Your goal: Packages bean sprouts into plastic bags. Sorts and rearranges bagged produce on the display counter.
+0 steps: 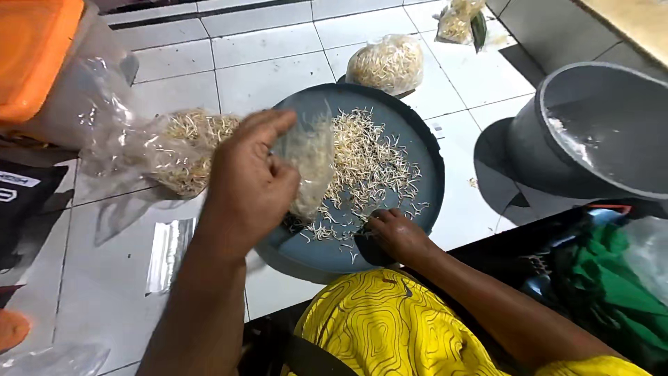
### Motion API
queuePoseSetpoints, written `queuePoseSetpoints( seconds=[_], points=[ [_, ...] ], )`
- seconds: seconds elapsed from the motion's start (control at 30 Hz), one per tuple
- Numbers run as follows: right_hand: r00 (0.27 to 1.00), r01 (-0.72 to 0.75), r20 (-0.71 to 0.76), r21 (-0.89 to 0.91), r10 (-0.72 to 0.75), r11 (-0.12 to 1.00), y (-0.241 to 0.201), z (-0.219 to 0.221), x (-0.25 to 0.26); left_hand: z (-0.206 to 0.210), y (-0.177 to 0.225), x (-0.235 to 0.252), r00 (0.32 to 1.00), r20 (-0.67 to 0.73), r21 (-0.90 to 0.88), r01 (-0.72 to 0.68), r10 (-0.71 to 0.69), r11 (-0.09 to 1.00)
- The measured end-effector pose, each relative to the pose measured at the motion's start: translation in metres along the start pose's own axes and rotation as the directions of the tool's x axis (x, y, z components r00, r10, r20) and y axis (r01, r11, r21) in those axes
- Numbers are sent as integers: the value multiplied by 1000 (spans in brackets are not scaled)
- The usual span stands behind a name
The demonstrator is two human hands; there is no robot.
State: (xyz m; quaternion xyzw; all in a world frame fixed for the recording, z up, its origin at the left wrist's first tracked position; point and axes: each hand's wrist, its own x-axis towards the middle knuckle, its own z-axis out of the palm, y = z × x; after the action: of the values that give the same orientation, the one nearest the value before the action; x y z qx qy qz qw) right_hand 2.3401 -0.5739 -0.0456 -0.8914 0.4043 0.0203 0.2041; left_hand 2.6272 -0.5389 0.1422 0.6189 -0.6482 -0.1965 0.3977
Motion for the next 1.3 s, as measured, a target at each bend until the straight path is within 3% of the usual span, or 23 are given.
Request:
queuePoseSetpoints(
  seconds=[0.1, 0.2, 0.23, 0.3, 0.4, 0.47, 0.53, 0.6, 0.67, 0.73, 0.8, 0.9, 0.97, 1.03, 1.07, 1.1, 1.17, 1.23, 1.3],
  points=[
    [989, -110, -81, 153, 124, 982, 17, -13, -2, 39, -16, -2, 997, 75, 31, -14, 11, 999],
    [944, -154, -198, 444, 264, 883, 39, -33, -4, 81, -26, -9, 992, 122, 122, -36, 22, 992],
    [934, -127, -203, 580, 294, 805, 45, -39, -5, 96, -29, -12, 990, 144, 146, -31, 10, 989],
    [932, -81, -110, 865, 346, 495, 50, -55, -6, 126, -36, -17, 977, 214, 208, -24, -22, 978],
    [934, -32, 32, 999, 356, -7, 43, -71, -3, 159, -44, -19, 950, 303, 250, -2, -76, 968],
    [929, -37, 98, 984, 357, -174, 28, -76, 4, 170, -43, -18, 941, 318, 250, 34, -115, 968],
    [920, -51, 130, 976, 370, -214, 6, -77, 14, 175, -39, -18, 947, 299, 220, 48, -115, 974],
    [934, -52, 89, 992, 346, -114, -14, -80, 22, 173, -35, -18, 963, 251, 183, 49, -95, 982],
    [954, -42, -28, 973, 297, 225, -28, -85, 26, 165, -34, -17, 981, 178, 160, 45, -73, 986],
    [959, 18, -201, 748, 200, 663, -35, -90, 32, 149, -35, -15, 994, 98, 130, 45, -58, 991],
    [940, 95, -327, 535, 102, 840, -42, -95, 40, 131, -36, -10, 997, 41, 77, 61, -65, 995],
    [855, 260, -516, 492, 38, 831, -48, -110, 45, 100, -33, 3, 986, 23, -166, 166, -164, 972],
    [775, 378, -628, 551, 70, 744, -45, -123, 48, 74, -25, 10, 968, 35, -491, 234, -249, 839],
    [754, 426, -650, 595, 96, 682, -38, -130, 48, 46, -19, 13, 961, 2, -680, 205, -278, 704],
    [778, 387, -623, 573, 77, 723, -31, -129, 48, 33, -15, 13, 961, -28, -705, 175, -273, 688],
    [834, 283, -551, 478, 33, 832, -24, -127, 46, 21, -11, 13, 964, -60, -715, 140, -260, 685],
    [964, 42, -265, 156, 0, 987, -12, -113, 41, 0, -3, 9, 967, -134, -715, 57, -216, 697],
    [995, -35, -90, 34, 38, 999, 3, -87, 42, -23, 5, 6, 960, -223, -678, -28, -170, 735],
    [997, -37, -68, 94, 43, 995, 15, -72, 40, -46, 11, 3, 936, -326, -638, -116, -130, 761]
  ],
)
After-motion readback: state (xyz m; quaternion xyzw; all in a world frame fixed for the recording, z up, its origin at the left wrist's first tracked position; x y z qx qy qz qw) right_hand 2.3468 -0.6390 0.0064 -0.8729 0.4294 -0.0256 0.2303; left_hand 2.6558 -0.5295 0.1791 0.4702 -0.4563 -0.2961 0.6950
